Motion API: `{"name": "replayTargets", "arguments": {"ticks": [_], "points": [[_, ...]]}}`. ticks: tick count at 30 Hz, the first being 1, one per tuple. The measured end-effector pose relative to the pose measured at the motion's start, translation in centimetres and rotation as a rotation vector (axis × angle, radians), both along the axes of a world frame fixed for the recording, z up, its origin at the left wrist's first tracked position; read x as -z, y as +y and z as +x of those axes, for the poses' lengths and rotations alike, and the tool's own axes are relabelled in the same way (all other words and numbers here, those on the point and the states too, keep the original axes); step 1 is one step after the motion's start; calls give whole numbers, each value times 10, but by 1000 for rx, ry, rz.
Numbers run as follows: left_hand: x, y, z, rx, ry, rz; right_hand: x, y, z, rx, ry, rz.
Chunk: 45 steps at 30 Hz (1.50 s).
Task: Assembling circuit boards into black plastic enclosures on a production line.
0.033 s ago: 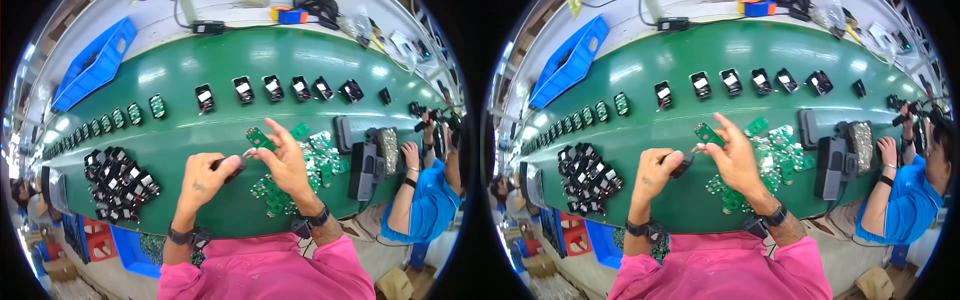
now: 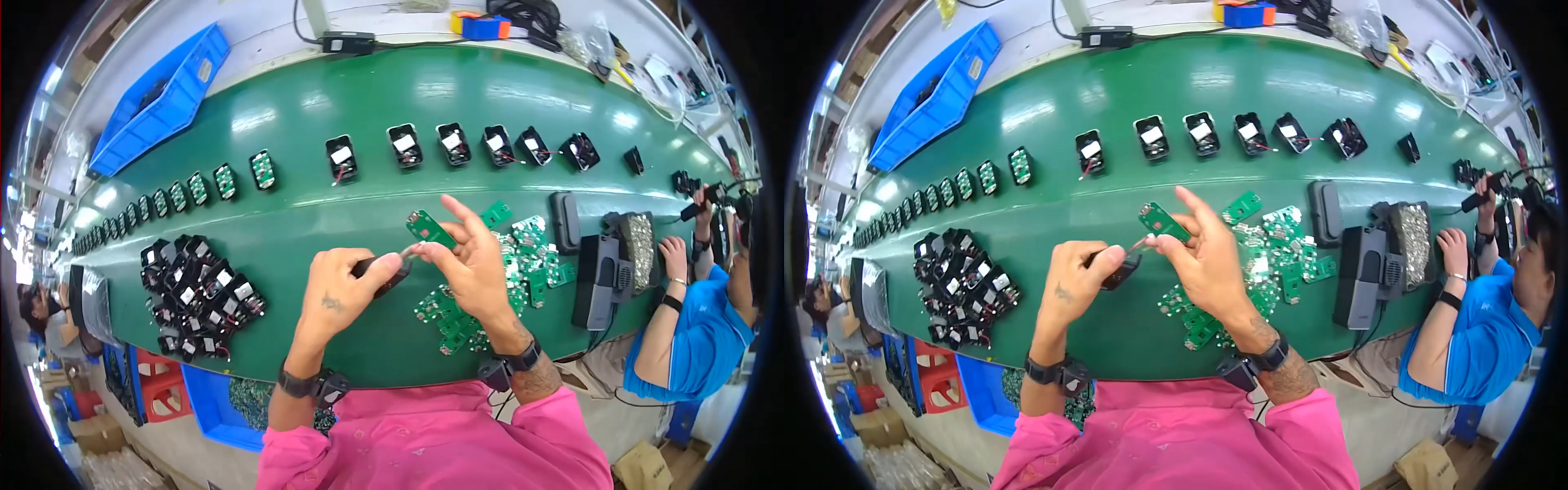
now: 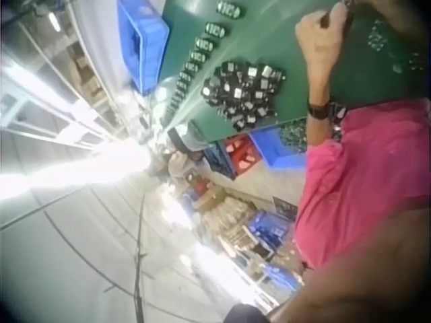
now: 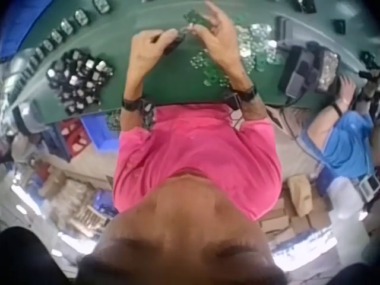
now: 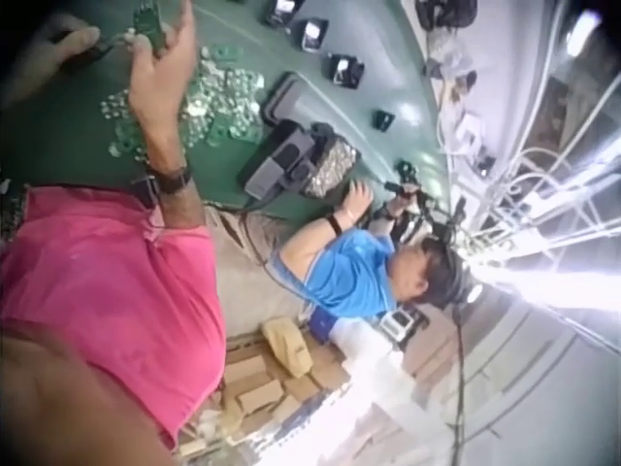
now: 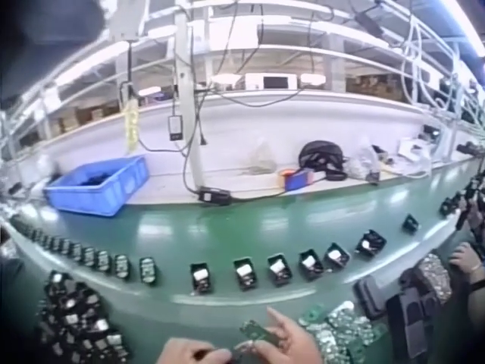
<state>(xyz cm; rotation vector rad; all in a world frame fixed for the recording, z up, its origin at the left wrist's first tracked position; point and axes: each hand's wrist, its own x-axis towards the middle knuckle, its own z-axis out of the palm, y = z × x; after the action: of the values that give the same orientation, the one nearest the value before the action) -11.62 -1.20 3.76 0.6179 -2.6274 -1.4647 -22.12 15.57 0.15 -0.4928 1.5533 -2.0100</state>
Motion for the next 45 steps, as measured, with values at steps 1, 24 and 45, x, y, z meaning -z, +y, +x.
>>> {"name": "replayTargets", "arguments": {"ticks": [1,24,45], "points": [[-1,-1,2,-23,-4,-8,0,-2,2,-23,-4,-8],[28,7,0,-65,277,891,-2,1,-1,-112,805,123],[36,26,-7,-57,308,937,4,6,-12,-140,507,19]]}}
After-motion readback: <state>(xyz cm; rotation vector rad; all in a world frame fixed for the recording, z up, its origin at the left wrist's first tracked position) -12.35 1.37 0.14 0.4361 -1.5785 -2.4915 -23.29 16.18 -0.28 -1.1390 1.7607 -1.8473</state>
